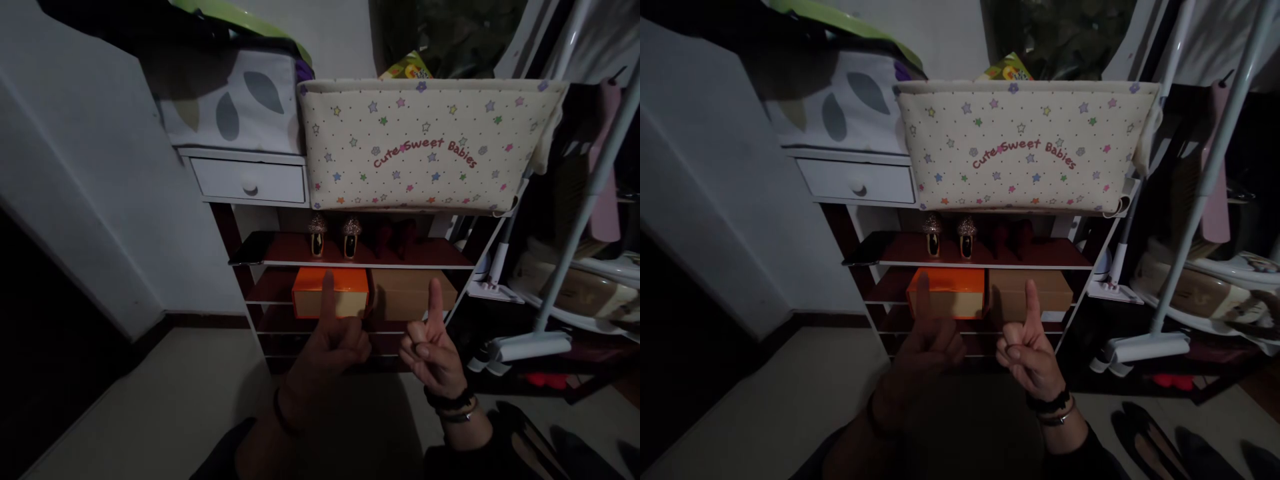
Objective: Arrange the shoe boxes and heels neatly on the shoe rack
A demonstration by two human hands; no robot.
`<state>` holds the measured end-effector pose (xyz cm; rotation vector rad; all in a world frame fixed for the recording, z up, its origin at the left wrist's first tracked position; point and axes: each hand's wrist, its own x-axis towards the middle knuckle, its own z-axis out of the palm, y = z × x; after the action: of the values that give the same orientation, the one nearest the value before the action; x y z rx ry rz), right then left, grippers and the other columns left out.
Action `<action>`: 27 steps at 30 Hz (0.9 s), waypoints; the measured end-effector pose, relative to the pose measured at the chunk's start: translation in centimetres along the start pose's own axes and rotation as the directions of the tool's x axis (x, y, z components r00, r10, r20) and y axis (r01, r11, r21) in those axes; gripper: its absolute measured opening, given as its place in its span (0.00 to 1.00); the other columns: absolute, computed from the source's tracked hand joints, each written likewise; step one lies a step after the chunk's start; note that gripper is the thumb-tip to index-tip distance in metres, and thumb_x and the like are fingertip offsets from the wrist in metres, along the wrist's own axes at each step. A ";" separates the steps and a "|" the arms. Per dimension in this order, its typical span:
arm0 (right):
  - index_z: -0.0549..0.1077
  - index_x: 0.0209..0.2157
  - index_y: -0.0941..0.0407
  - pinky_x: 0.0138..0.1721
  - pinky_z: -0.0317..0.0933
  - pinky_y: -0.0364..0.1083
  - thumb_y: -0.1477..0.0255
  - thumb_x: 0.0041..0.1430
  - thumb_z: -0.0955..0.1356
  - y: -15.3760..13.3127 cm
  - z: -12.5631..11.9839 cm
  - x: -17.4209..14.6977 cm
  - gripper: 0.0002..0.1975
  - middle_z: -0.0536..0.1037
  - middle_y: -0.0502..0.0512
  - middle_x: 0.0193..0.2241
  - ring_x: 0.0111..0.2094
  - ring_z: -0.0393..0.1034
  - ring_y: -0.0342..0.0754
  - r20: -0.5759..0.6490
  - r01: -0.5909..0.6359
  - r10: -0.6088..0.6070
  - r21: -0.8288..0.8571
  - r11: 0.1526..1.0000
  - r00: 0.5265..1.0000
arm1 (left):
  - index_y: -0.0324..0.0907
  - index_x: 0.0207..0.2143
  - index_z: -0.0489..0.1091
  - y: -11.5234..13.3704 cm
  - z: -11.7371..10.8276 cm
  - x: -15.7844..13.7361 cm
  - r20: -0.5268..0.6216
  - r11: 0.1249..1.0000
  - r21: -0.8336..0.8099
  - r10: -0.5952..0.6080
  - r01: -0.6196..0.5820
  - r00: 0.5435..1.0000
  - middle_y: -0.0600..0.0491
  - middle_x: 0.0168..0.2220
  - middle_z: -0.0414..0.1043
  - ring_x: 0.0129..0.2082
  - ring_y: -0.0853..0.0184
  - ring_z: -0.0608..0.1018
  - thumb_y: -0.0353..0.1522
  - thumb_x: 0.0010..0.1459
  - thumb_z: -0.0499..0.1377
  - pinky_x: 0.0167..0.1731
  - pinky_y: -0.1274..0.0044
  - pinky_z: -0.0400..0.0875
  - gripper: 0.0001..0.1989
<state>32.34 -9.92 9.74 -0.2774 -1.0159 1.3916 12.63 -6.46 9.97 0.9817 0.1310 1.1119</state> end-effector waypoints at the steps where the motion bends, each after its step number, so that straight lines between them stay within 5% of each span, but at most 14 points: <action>1: 0.40 0.69 0.22 0.20 0.44 0.37 0.73 0.54 0.77 0.1 -0.3 -0.3 0.58 0.48 0.38 0.21 0.20 0.37 0.40 0.012 -0.003 0.003 -0.002 1.000 1.000 | 0.77 0.71 0.43 0.0 -0.2 -0.2 -0.017 1.000 0.000 -0.002 0.002 1.000 0.64 0.20 0.48 0.18 0.73 0.50 0.31 0.45 0.74 0.23 0.75 0.53 0.61; 13: 0.56 0.65 0.21 0.21 0.43 0.38 0.72 0.55 0.77 -1.1 -0.4 -1.0 0.47 0.48 0.40 0.22 0.21 0.39 0.40 0.022 0.018 -0.017 -0.044 0.999 1.000 | 0.73 0.70 0.51 0.7 -0.5 -0.8 0.022 1.000 0.015 0.025 -0.025 0.999 0.64 0.22 0.50 0.20 0.73 0.52 0.29 0.50 0.72 0.25 0.76 0.54 0.53; 16: 0.64 0.64 0.30 0.21 0.44 0.39 0.67 0.56 0.78 -0.5 -1.1 -0.5 0.39 0.49 0.39 0.21 0.20 0.40 0.39 -0.029 0.014 -0.017 -0.086 0.996 0.999 | 0.60 0.61 0.65 0.2 -1.2 -0.2 0.027 0.998 0.050 0.026 -0.027 0.999 0.64 0.23 0.52 0.21 0.74 0.55 0.32 0.52 0.72 0.26 0.78 0.55 0.36; 19: 0.80 0.41 0.50 0.23 0.44 0.41 0.58 0.60 0.75 1.2 -3.0 -0.4 0.12 0.54 0.41 0.20 0.21 0.44 0.38 -0.188 -0.042 -0.012 -0.279 0.960 0.982 | 0.46 0.40 0.69 -0.9 -2.7 0.3 -0.077 0.965 0.259 -0.032 0.051 0.996 0.62 0.24 0.57 0.23 0.75 0.59 0.37 0.56 0.71 0.27 0.79 0.54 0.15; 22: 0.72 0.20 0.56 0.26 0.47 0.43 0.49 0.61 0.72 3.5 -4.7 -1.3 0.27 0.61 0.46 0.18 0.22 0.51 0.40 -0.336 -0.209 0.016 -0.548 0.810 0.942 | 0.42 0.31 0.65 -3.1 -4.6 -0.5 -0.222 0.841 0.496 -0.116 0.215 0.968 0.60 0.26 0.61 0.26 0.74 0.62 0.43 0.55 0.70 0.28 0.79 0.56 0.19; 24: 0.67 0.16 0.56 0.27 0.48 0.43 0.44 0.58 0.71 5.2 -5.1 -2.3 0.32 0.61 0.47 0.17 0.22 0.53 0.40 -0.375 -0.302 0.054 -0.644 0.703 0.925 | 0.42 0.30 0.66 -5.1 -5.5 -1.7 -0.295 0.780 0.552 -0.148 0.295 0.944 0.59 0.26 0.63 0.27 0.72 0.64 0.46 0.52 0.69 0.29 0.78 0.57 0.20; 27: 0.65 0.14 0.55 0.26 0.47 0.43 0.40 0.54 0.71 7.7 -4.4 -3.8 0.35 0.61 0.46 0.14 0.21 0.51 0.40 -0.371 -0.396 0.185 -0.649 0.649 0.910 | 0.42 0.27 0.65 -8.5 -6.1 -3.5 -0.290 0.752 0.533 -0.268 0.388 0.919 0.59 0.22 0.62 0.24 0.72 0.64 0.48 0.51 0.67 0.27 0.78 0.56 0.21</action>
<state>30.92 -9.84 0.22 -1.2461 -1.2821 1.1245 13.53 -6.40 -1.05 1.3271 0.8250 0.8398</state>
